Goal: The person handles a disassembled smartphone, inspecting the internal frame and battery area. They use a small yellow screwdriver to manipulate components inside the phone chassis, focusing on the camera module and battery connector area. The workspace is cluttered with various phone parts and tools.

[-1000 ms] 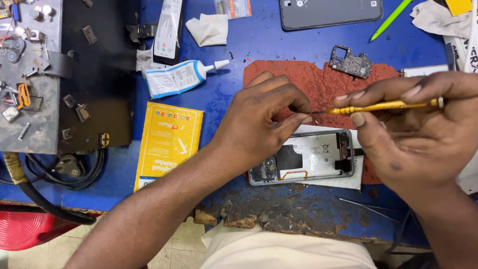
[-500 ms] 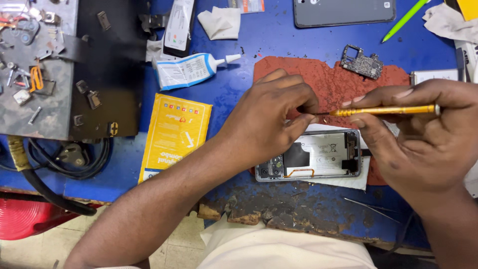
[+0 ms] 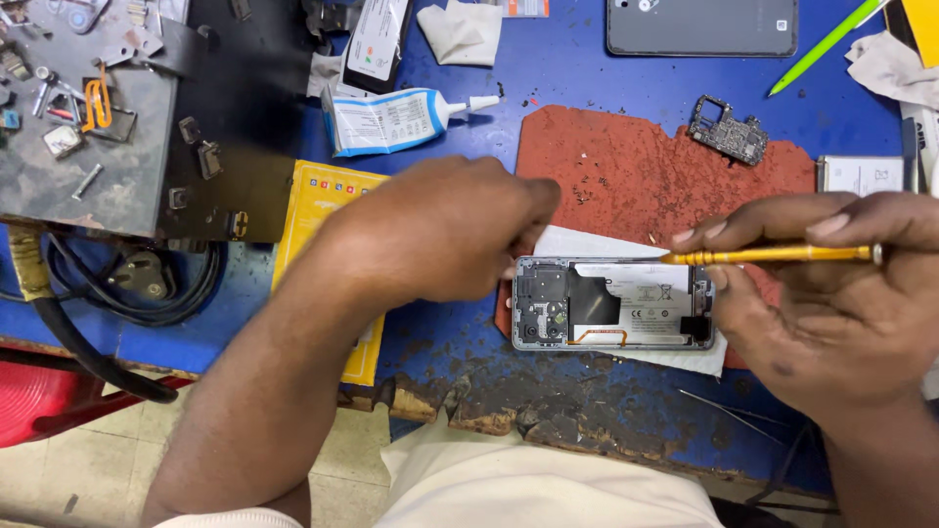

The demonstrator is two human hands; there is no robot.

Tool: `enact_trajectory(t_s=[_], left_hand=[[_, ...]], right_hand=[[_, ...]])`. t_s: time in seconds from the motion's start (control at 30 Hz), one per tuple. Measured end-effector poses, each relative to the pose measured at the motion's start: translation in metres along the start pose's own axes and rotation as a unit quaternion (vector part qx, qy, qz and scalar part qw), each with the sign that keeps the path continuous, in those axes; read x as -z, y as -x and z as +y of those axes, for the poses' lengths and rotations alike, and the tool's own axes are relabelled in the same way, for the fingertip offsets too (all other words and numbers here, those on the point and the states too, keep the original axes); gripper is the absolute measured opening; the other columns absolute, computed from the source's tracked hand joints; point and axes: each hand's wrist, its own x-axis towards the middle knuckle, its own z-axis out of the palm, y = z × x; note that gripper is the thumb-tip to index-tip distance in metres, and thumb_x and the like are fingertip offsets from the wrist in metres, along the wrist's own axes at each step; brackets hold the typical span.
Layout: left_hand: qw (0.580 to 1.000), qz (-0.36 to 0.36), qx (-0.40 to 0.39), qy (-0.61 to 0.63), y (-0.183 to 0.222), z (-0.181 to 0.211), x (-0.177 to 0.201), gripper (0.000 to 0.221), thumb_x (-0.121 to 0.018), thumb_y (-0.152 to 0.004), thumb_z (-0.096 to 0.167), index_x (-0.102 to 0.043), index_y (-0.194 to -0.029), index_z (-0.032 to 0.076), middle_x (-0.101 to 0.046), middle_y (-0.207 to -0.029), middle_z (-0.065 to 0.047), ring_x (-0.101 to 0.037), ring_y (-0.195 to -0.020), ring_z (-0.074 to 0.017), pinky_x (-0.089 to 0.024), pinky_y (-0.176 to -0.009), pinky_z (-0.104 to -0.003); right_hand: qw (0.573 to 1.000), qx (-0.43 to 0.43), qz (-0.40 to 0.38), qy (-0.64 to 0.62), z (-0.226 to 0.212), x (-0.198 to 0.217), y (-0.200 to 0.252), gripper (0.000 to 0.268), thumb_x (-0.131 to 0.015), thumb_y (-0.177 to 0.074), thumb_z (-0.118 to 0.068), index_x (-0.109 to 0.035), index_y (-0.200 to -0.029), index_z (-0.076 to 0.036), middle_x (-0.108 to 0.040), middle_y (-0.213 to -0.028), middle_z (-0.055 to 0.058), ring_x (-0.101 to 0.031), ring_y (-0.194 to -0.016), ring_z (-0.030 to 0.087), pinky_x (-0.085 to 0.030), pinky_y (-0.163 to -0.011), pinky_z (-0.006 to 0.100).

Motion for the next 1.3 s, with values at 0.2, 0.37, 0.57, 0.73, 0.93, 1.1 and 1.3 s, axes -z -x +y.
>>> enact_trajectory(t_s=[0.2, 0.37, 0.57, 0.73, 0.93, 1.1, 1.3], left_hand=[[0.996, -0.027, 0.001, 0.084, -0.008, 0.011, -0.004, 0.028, -0.075, -0.070, 0.006, -0.061, -0.094, 0.009, -0.074, -0.074, -0.011, -0.074, -0.079, -0.0321, -0.053, -0.064, -0.048], [0.987, -0.064, 0.055, 0.135, -0.011, 0.022, -0.005, 0.024, -0.066, -0.076, 0.001, -0.060, -0.098, 0.010, -0.075, -0.071, -0.012, -0.080, -0.073, -0.0288, -0.057, -0.064, -0.045], [0.997, -0.004, -0.003, 0.083, -0.013, 0.018, -0.012, 0.028, -0.071, -0.072, 0.001, -0.065, -0.098, 0.010, -0.073, -0.079, -0.015, -0.073, -0.079, -0.0369, -0.053, -0.066, -0.051], [0.997, -0.005, -0.003, 0.079, -0.013, 0.018, -0.011, 0.032, -0.073, -0.068, 0.000, -0.063, -0.098, 0.009, -0.073, -0.080, -0.015, -0.072, -0.080, -0.0376, -0.053, -0.065, -0.051], [0.995, -0.026, 0.023, 0.091, -0.012, 0.017, -0.009, 0.028, -0.069, -0.074, 0.002, -0.061, -0.100, 0.009, -0.074, -0.075, -0.016, -0.074, -0.080, -0.0348, -0.053, -0.067, -0.050], [0.973, 0.193, -0.058, 0.116, -0.020, 0.004, -0.018, 0.014, -0.063, -0.085, 0.001, -0.064, -0.099, 0.004, -0.071, -0.083, -0.017, -0.070, -0.084, -0.0388, -0.052, -0.070, -0.050], [0.942, 0.315, -0.095, 0.070, -0.032, -0.008, -0.033, 0.010, -0.064, -0.088, 0.000, -0.067, -0.097, 0.002, -0.069, -0.095, -0.017, -0.066, -0.097, -0.0387, -0.052, -0.083, -0.050]], right_hand=[[0.999, -0.018, -0.033, -0.038, -0.004, 0.002, 0.003, 0.038, -0.069, -0.087, 0.009, -0.039, -0.107, -0.001, -0.069, -0.103, 0.019, -0.076, -0.101, 0.028, -0.068, -0.089, 0.038], [0.991, -0.043, -0.105, -0.067, 0.006, -0.007, 0.014, 0.029, -0.074, -0.086, 0.003, -0.047, -0.092, -0.005, -0.075, -0.108, 0.017, -0.078, -0.106, 0.027, -0.068, -0.082, 0.033], [0.989, -0.061, -0.134, -0.018, 0.007, -0.008, 0.019, 0.024, -0.075, -0.085, -0.001, -0.052, -0.080, -0.006, -0.077, -0.108, 0.016, -0.079, -0.104, 0.025, -0.066, -0.080, 0.031], [0.986, -0.069, -0.152, 0.015, 0.004, -0.009, 0.014, 0.023, -0.077, -0.082, -0.003, -0.055, -0.077, -0.006, -0.078, -0.106, 0.014, -0.079, -0.100, 0.023, -0.065, -0.078, 0.032], [0.979, -0.007, -0.154, 0.134, -0.003, -0.008, 0.010, 0.028, -0.083, -0.083, -0.014, -0.060, -0.092, -0.001, -0.078, -0.096, 0.010, -0.077, -0.084, 0.022, -0.060, -0.068, 0.034], [0.980, 0.060, -0.150, 0.115, -0.011, -0.008, 0.002, 0.030, -0.077, -0.086, -0.010, -0.052, -0.101, -0.003, -0.076, -0.104, 0.011, -0.076, -0.082, 0.024, -0.060, -0.067, 0.033], [0.962, -0.017, -0.170, 0.212, -0.011, -0.010, 0.014, 0.024, -0.080, -0.085, -0.024, -0.066, -0.099, -0.012, -0.078, -0.098, 0.003, -0.075, -0.071, 0.017, -0.058, -0.067, 0.034]])
